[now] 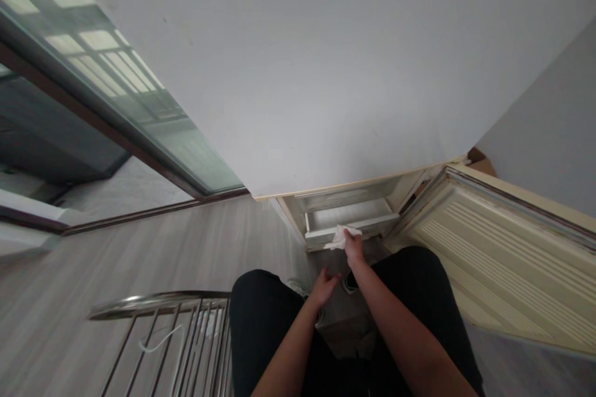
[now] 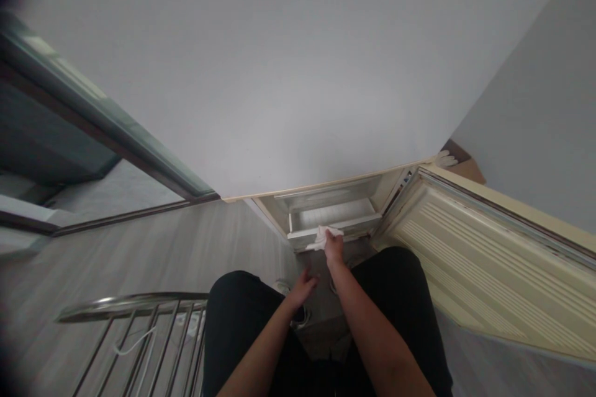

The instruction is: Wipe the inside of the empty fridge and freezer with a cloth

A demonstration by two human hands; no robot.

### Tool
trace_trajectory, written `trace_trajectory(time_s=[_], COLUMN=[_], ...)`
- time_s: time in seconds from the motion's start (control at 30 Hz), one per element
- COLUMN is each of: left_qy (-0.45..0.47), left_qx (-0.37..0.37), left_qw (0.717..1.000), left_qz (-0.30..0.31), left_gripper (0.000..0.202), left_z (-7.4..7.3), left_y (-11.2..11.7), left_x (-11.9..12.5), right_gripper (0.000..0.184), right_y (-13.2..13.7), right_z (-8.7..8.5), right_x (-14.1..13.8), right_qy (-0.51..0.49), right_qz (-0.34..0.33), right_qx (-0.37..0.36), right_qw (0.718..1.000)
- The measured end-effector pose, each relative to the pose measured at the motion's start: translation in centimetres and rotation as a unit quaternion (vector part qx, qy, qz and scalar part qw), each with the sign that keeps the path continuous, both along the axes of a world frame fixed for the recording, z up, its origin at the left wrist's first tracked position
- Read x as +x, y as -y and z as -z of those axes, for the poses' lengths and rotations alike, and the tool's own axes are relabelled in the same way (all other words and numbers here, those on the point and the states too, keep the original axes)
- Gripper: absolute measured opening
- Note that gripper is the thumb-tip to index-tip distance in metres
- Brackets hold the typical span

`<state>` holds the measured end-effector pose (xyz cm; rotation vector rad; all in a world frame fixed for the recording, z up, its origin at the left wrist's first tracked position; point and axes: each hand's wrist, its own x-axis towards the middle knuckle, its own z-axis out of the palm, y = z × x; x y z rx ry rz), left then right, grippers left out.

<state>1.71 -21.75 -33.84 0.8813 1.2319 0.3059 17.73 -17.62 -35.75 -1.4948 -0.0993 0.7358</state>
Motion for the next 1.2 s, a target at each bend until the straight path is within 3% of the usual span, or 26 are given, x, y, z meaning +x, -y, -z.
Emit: trace_trajectory(time_s=[0.13,0.23,0.33,0.53,0.6,0.67,0.73,0.8,0.9,0.97,1.07,1.2], left_qy=[0.0,0.032,0.034,0.041,0.078,0.133,0.192,0.235,0.265,0.269,0.261,0.263], left_qx=[-0.051,-0.061,-0.044,-0.047,-0.054,-0.057,-0.057,-0.061,-0.079,-0.092,-0.12,-0.174], left_qw=[0.997,0.995,0.997,0.997,0.993,0.982,0.967,0.953,0.942,0.94,0.944,0.942], left_qz=[0.064,0.079,0.052,-0.034,-0.072,-0.117,-0.158,-0.182,-0.191,-0.187,-0.164,-0.112], left_gripper=[0.081,0.064,0.056,0.043,0.048,0.058,0.065,0.064,0.055,0.048,0.043,0.038], left_z=[-0.1,-0.5,-0.4,0.5,0.2,-0.6,-1.4,-2.0,-2.3,-2.3,-2.5,-3.2], left_y=[1.4,1.9,2.0,1.0,0.2,-0.7,-1.6,-2.1,-1.8,-0.9,1.0,3.2], left_x=[0.7,1.4,1.3,1.0,1.5,2.0,2.4,2.8,3.6,4.5,6.1,8.3], right_gripper=[0.029,0.025,0.026,0.028,0.032,0.034,0.032,0.027,0.029,0.034,0.04,0.034], right_y=[-1.6,-2.6,-3.7,-3.2,-1.8,-0.3,1.1,2.3,4.3,6.1,9.1,12.0], right_z=[-1.1,-2.7,-4.0,-4.6,-4.5,-4.4,-4.7,-5.6,-8.1,-10.1,-12.8,-14.0], right_x=[2.7,4.0,4.5,3.6,2.8,2.0,1.4,1.2,1.6,2.3,3.1,3.2], right_qy=[-0.075,-0.182,-0.29,-0.284,-0.245,-0.165,-0.046,0.073,0.188,0.25,0.332,0.38], right_qz=[-0.074,-0.098,-0.066,-0.024,-0.063,-0.169,-0.295,-0.403,-0.528,-0.551,-0.5,-0.469], right_qx=[0.049,0.144,0.188,0.161,0.129,0.076,0.026,-0.011,-0.077,-0.136,-0.213,-0.283], right_qw=[0.993,0.968,0.936,0.945,0.959,0.969,0.954,0.912,0.825,0.784,0.771,0.746])
